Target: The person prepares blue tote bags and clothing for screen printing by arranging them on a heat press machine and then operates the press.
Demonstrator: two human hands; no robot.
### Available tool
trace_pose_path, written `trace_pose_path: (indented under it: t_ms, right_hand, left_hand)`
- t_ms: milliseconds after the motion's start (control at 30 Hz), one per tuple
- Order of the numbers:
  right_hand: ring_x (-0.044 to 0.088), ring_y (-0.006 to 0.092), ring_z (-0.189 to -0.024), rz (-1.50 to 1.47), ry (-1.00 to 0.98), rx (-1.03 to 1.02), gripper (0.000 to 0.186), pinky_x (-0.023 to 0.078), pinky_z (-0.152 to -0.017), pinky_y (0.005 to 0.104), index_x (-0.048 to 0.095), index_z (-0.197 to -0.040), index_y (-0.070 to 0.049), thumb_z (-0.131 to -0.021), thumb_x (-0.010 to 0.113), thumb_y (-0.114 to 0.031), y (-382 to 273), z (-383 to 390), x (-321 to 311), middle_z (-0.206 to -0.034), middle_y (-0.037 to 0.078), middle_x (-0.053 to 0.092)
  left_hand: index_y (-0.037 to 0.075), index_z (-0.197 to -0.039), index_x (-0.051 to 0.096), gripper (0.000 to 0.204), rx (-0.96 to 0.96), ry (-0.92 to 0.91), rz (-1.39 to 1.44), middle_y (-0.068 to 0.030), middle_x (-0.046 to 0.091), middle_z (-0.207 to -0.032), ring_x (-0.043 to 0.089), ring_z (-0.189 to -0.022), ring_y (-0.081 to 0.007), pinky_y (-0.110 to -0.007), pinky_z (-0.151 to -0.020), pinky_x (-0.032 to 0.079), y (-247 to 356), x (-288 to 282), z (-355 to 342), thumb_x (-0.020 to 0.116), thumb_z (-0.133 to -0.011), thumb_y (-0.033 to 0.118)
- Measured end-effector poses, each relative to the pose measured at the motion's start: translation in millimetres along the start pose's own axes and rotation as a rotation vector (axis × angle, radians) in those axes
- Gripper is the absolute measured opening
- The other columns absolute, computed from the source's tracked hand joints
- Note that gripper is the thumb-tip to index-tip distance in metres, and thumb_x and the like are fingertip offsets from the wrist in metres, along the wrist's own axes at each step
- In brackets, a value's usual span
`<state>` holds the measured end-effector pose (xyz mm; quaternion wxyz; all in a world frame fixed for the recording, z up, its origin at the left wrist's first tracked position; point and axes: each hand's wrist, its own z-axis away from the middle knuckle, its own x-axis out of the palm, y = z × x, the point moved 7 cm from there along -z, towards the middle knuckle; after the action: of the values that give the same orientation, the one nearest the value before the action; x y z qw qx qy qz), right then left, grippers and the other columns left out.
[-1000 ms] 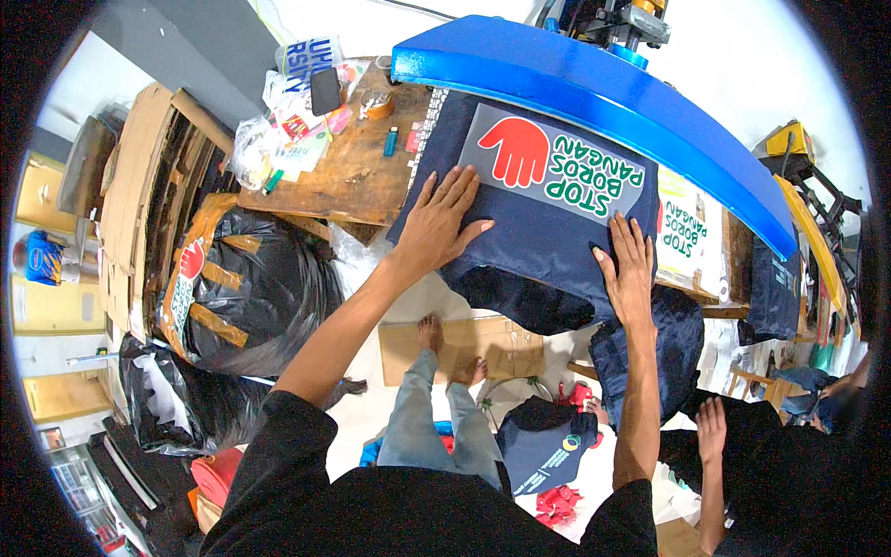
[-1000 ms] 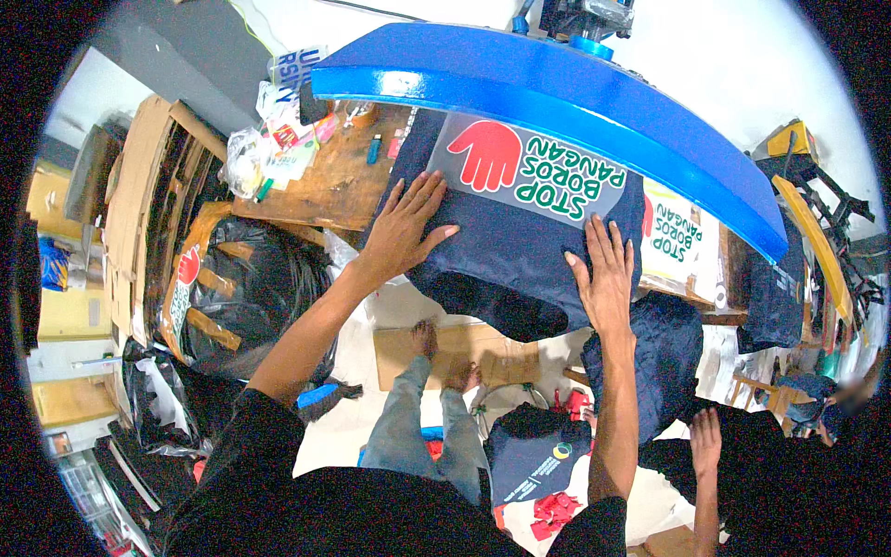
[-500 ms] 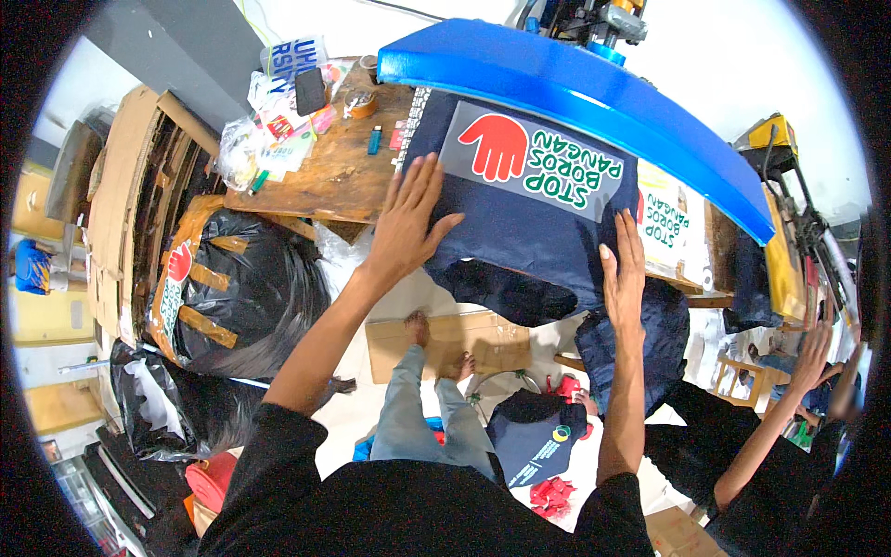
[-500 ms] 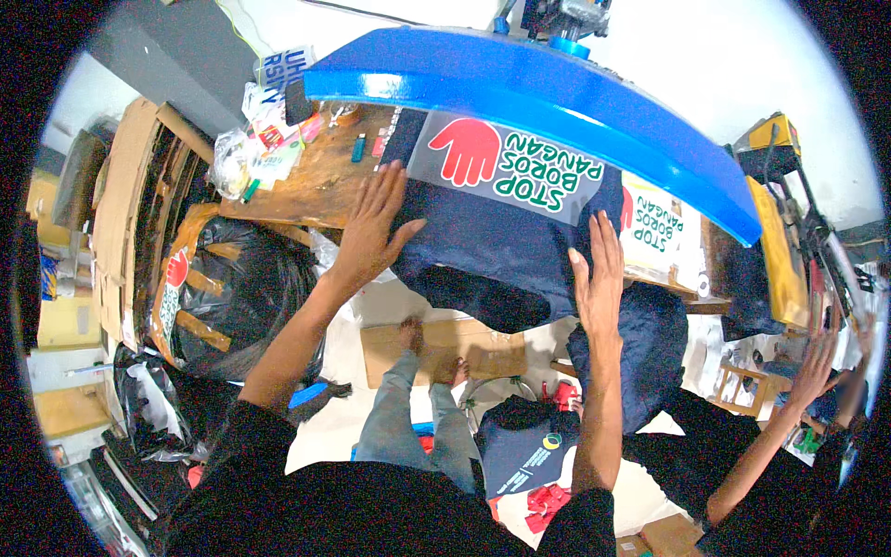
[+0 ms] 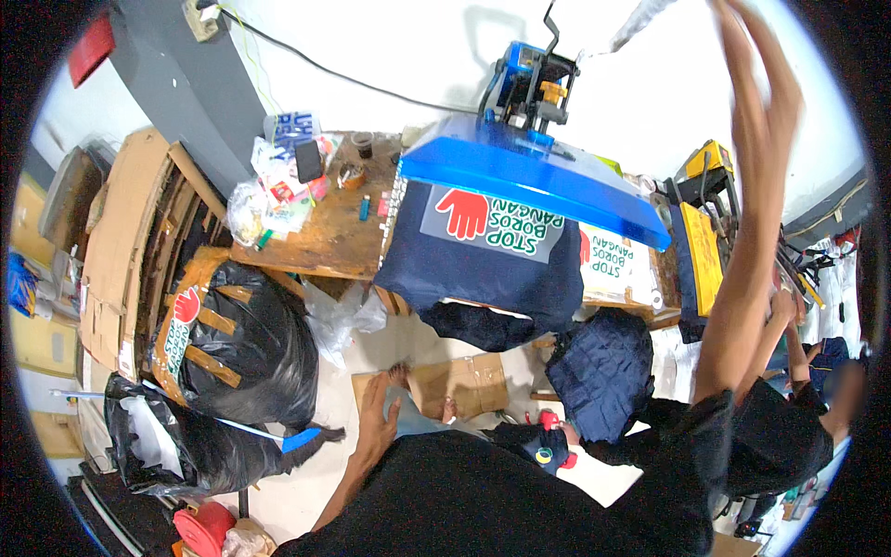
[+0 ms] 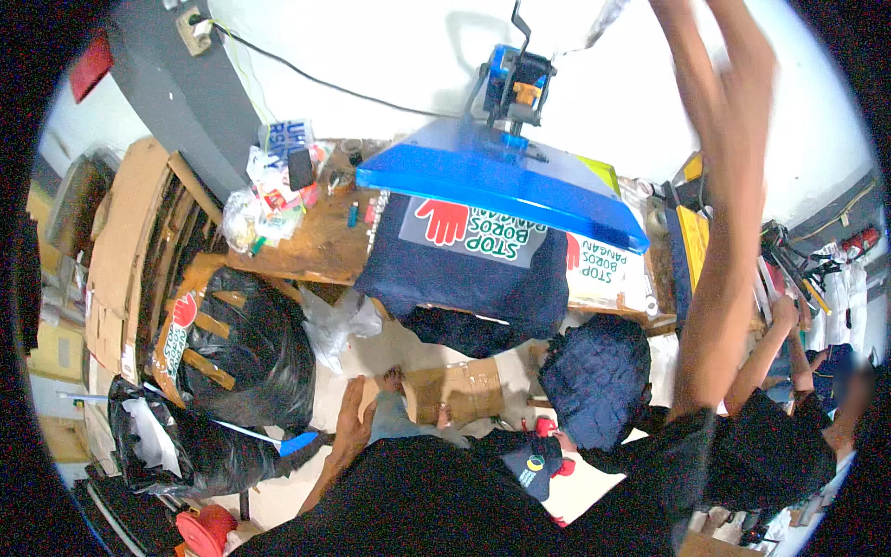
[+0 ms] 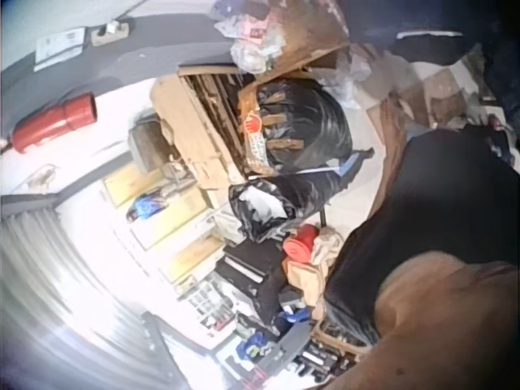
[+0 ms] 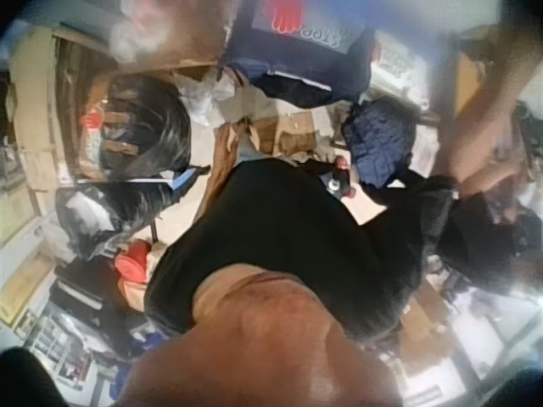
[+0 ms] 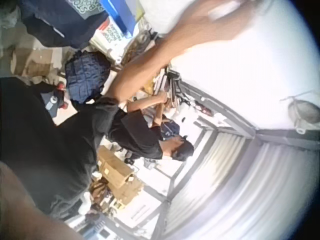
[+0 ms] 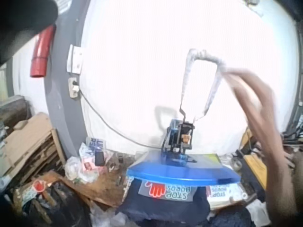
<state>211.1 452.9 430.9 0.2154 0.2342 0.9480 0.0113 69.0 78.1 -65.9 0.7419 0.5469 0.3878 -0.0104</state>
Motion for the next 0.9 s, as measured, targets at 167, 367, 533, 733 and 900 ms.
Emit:
trace_pose_path:
  t_ms: [167,367,533,733,900]
  right_hand:
    - [0.063,0.0402,-0.096,0.308,-0.357,0.066,0.079,0.049,-0.084,0.045,0.061,-0.109,0.006,-0.077,0.061,-0.066,103,-142,48,-0.097,0.028,0.065]
    - [0.064,0.0376,-0.067,0.411,-0.466,0.072,0.059,0.05,-0.062,0.0436,0.06,-0.085,0.0,-0.074,0.07,-0.057,4,-50,42,-0.065,0.019,0.062]
    - [0.066,0.0374,-0.075,0.114,-1.385,0.098,0.061,0.051,-0.07,0.0487,0.066,-0.087,0.0,-0.073,0.067,-0.059,-101,140,67,-0.078,0.022,0.066]
    - [0.066,0.0375,-0.076,-0.842,-1.406,0.186,0.06,0.051,-0.071,0.0483,0.066,-0.088,0.0,-0.073,0.068,-0.058,-231,262,197,-0.08,0.022,0.066]
    - [0.066,0.0375,-0.078,-1.213,-1.404,0.019,0.059,0.051,-0.072,0.0481,0.066,-0.088,0.0,-0.073,0.069,-0.057,-308,264,235,-0.081,0.023,0.066]
  left_hand:
    - [-0.001,-0.139,0.04,0.052,0.363,0.017,0.078,-0.0228,0.042,-0.141,0.036,-0.133,-0.04,-0.043,-0.111,0.028,114,-21,-68,0.056,-0.09,0.006]
    - [0.001,-0.136,0.046,0.05,0.824,0.112,0.31,-0.0194,0.044,-0.141,0.04,-0.133,-0.037,-0.045,-0.11,0.03,306,-91,-95,0.055,-0.086,-0.001]
    - [0.001,-0.131,0.049,0.043,1.23,-0.035,0.447,-0.0181,0.049,-0.134,0.042,-0.129,-0.0343,-0.049,-0.108,0.032,390,-49,-129,0.054,-0.089,0.01]
    - [-0.003,-0.129,0.047,0.063,0.34,-0.373,0.14,-0.025,0.05,-0.127,0.047,-0.122,-0.0376,-0.045,-0.103,0.038,256,67,-221,0.066,-0.079,0.028]
    - [-0.003,-0.13,0.046,0.063,-0.002,-0.078,0.149,-0.0253,0.048,-0.129,0.045,-0.124,-0.0377,-0.045,-0.104,0.036,115,13,-251,0.066,-0.08,0.029]
